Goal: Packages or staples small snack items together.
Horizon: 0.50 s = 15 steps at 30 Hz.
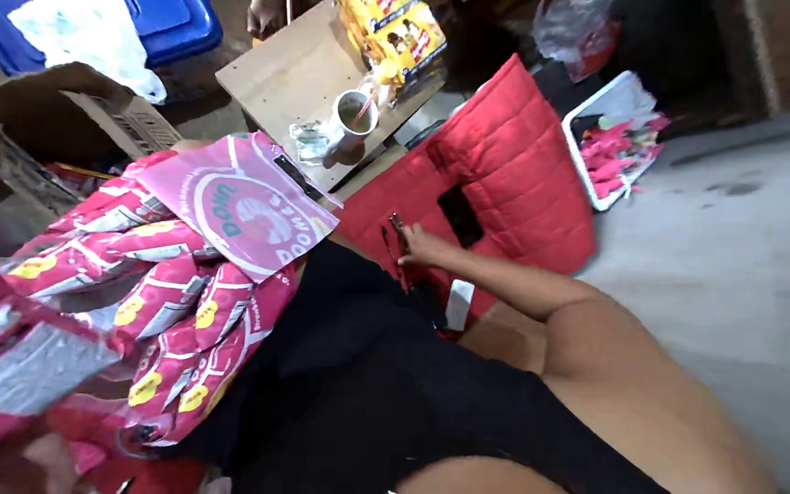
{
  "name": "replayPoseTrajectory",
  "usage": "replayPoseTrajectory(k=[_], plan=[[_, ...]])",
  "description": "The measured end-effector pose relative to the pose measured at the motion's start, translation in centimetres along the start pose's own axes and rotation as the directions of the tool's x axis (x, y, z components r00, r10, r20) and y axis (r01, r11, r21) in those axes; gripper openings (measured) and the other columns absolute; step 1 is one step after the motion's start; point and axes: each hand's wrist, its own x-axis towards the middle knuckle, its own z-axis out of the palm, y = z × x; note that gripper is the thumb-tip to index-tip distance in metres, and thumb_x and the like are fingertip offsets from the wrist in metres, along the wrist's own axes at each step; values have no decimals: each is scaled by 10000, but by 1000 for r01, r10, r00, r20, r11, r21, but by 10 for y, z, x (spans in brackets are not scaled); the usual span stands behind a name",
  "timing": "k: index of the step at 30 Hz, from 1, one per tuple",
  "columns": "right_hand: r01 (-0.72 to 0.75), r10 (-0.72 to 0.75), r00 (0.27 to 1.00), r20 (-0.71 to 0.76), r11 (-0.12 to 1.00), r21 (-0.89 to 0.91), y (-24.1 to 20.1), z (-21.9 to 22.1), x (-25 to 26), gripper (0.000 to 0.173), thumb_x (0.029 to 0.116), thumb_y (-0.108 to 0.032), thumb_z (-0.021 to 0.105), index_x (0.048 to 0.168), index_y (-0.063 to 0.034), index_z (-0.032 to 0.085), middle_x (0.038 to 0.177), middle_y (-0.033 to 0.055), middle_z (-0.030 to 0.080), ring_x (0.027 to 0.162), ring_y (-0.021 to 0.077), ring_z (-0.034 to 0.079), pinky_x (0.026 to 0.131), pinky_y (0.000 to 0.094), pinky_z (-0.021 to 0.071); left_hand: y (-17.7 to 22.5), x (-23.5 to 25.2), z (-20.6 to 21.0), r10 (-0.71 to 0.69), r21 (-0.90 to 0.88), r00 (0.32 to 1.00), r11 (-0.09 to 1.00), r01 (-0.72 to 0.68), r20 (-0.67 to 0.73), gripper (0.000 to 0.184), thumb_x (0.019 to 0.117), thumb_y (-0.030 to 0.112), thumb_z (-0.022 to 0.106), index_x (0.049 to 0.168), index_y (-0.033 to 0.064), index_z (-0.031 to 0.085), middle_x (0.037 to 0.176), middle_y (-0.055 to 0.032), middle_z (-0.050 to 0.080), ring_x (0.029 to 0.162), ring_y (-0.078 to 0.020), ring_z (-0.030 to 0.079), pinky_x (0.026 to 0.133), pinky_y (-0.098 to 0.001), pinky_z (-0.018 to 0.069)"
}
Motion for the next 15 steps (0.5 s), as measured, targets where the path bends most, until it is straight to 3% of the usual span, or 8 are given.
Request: replayPoseTrajectory(k=[2, 4, 6, 8, 10, 12, 13, 15], plan=[[-2, 2, 1000, -6, 998, -61, 3, 2, 8, 816, 895, -316, 794, 1540, -48, 374, 1484, 316, 446, 1191, 508, 599, 962, 667, 504, -4, 4, 23, -55, -76, 994, 995, 62, 99, 211, 1065, 223, 474, 1213, 116, 579, 1023, 63, 696, 931, -68, 682, 822, -259, 586], [-19, 17, 1000, -22, 995, -96, 5, -5, 18, 815, 893, -337, 766, 1538, -47, 362, 1459, 296, 498, 1223, 490, 590, 979, 679, 473, 4, 3, 53, -34, -123, 989, 991, 52, 142, 329, 1035, 228, 545, 1351, 201, 456, 1105, 105, 667, 947, -40, 676, 798, -231, 596], [-86, 84, 995, -48, 995, -44, -1, -13, 23, 819, 871, -283, 758, 1526, -25, 338, 1398, 290, 552, 1201, 480, 606, 968, 676, 480, 3, 2, 65, -23, -109, 982, 993, 43, 185, 418, 1035, 257, 564, 1420, 210, 409, 1203, 103, 646, 1046, -44, 662, 868, -241, 587], [-142, 145, 985, -91, 989, 43, -8, -19, 25, 781, 874, -131, 714, 1526, -27, 296, 1276, 313, 615, 1138, 489, 641, 922, 667, 512, 4, 5, 72, 3, -146, 969, 989, 34, 247, 384, 1043, 273, 556, 1395, 208, 417, 1234, 101, 640, 1110, -56, 650, 944, -270, 578], [-104, 114, 983, -143, 992, 77, -6, -21, 27, 687, 858, -52, 713, 1472, -1, 410, 1283, 350, 590, 1149, 526, 615, 918, 691, 508, 5, 7, 74, 23, -178, 962, 984, 27, 271, 378, 1049, 232, 539, 1399, 192, 401, 1265, 99, 620, 1147, -58, 632, 984, -271, 557], [-18, 29, 994, -102, 994, 109, -7, -18, 17, 513, 924, -71, 688, 1395, 48, 524, 1350, 364, 527, 1209, 529, 564, 977, 677, 480, 8, 4, 75, 12, -161, 967, 986, 30, 254, 458, 1042, 185, 532, 1452, 177, 329, 1305, 99, 582, 1164, -50, 622, 979, -259, 560], [47, -33, 996, -77, 981, 189, -12, -19, 9, 447, 966, -95, 675, 1363, 64, 546, 1342, 343, 539, 1201, 482, 576, 993, 628, 486, 11, 3, 75, 30, -168, 966, 986, 14, 255, 512, 1034, 160, 541, 1474, 168, 278, 1328, 92, 563, 1175, -55, 617, 980, -260, 561], [179, -178, 983, -41, 892, 415, -36, -30, -13, 380, 1007, -147, 632, 1320, 51, 548, 1263, 226, 620, 1120, 296, 640, 979, 463, 534, 14, 4, 73, 95, -216, 954, 976, -32, 285, 657, 1002, 108, 601, 1526, 154, 207, 1385, 58, 534, 1228, -91, 596, 1022, -284, 546]])
